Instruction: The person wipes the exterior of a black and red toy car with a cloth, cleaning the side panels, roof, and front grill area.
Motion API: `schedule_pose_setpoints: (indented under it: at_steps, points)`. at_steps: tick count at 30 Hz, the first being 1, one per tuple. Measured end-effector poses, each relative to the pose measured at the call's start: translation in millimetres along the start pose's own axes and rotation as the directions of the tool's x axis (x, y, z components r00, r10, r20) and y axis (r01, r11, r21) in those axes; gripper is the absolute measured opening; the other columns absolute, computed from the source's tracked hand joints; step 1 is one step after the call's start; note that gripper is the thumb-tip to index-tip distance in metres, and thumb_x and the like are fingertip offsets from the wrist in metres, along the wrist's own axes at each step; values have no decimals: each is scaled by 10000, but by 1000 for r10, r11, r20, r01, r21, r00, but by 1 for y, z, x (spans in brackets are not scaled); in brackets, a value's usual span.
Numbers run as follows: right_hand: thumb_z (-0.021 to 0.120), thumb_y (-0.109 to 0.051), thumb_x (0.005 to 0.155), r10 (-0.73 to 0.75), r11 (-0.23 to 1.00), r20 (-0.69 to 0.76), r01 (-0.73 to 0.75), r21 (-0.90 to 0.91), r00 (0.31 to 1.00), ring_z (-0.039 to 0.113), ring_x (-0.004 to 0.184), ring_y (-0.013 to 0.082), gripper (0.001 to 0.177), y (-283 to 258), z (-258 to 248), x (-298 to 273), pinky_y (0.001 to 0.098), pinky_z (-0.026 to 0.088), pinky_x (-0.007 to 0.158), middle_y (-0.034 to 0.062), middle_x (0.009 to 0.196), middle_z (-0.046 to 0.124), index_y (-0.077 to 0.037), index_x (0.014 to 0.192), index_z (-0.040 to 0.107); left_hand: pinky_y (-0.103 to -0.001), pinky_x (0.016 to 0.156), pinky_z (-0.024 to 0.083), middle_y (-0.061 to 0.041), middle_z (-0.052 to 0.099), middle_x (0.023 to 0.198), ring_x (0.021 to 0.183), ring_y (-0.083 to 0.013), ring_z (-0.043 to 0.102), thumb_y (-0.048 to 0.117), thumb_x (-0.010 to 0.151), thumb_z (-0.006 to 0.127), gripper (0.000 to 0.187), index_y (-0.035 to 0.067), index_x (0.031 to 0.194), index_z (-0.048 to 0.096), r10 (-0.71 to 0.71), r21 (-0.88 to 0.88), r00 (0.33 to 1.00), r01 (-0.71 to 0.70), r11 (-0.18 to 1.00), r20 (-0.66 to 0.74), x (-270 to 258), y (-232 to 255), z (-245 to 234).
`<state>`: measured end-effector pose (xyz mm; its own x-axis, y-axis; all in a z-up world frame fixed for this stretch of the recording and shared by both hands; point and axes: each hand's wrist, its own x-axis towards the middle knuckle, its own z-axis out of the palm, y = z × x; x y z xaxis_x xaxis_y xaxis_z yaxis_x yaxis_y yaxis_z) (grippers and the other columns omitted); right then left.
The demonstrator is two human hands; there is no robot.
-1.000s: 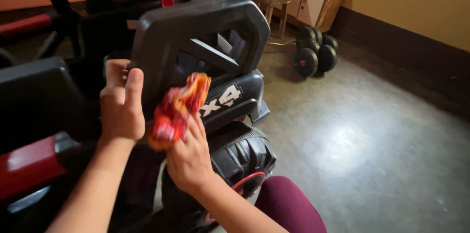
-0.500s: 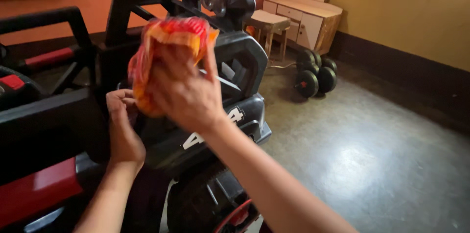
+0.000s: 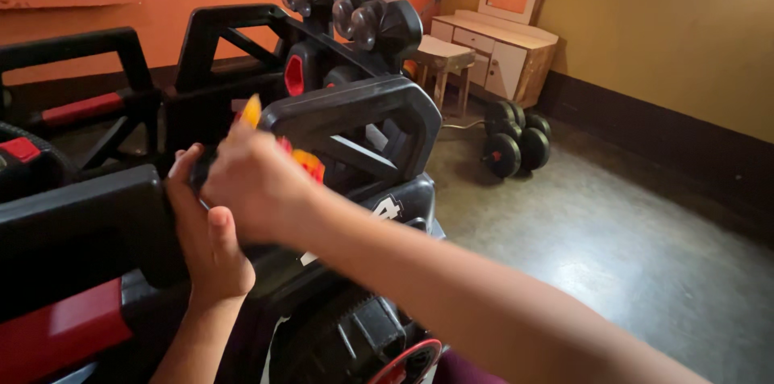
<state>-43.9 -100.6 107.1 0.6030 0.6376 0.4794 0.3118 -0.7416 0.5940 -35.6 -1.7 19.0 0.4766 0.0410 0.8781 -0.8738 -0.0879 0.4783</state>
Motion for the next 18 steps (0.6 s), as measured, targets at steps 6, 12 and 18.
schedule_pose_setpoints:
  at_steps: [6, 12, 18]
  points:
    - [625, -226, 851, 72, 958, -455, 66, 279, 888, 614, 1192, 215, 235, -30, 40, -39, 407, 356, 1257, 37, 1093, 702, -75, 989, 740, -451, 1307, 265, -274, 439, 1577, 1543, -367, 402, 772, 1035, 314, 981, -72, 1534, 356, 63, 29, 998, -63, 998, -7, 1, 7, -1]
    - [621, -172, 858, -9, 969, -443, 117, 217, 897, 592, 1332, 204, 329, -32, 34, -88, 390, 333, 1272, 51, 1294, 664, -81, 1155, 729, -428, 1256, 324, -267, 469, 1541, 1452, -336, 474, 750, 1042, 372, 952, -66, 1533, 345, 33, -121, 999, -30, 992, 25, 0, 7, 0]
    - [690, -79, 868, 204, 955, -649, -3, 297, 732, 630, 968, 267, 294, 43, 16, -92, 439, 437, 902, 38, 1181, 660, -115, 1159, 666, -380, 1128, 390, -222, 542, 1409, 1289, -265, 544, 647, 1082, 446, 818, -45, 1507, 352, -15, -195, 996, 31, 980, 83, 0, 1, 0]
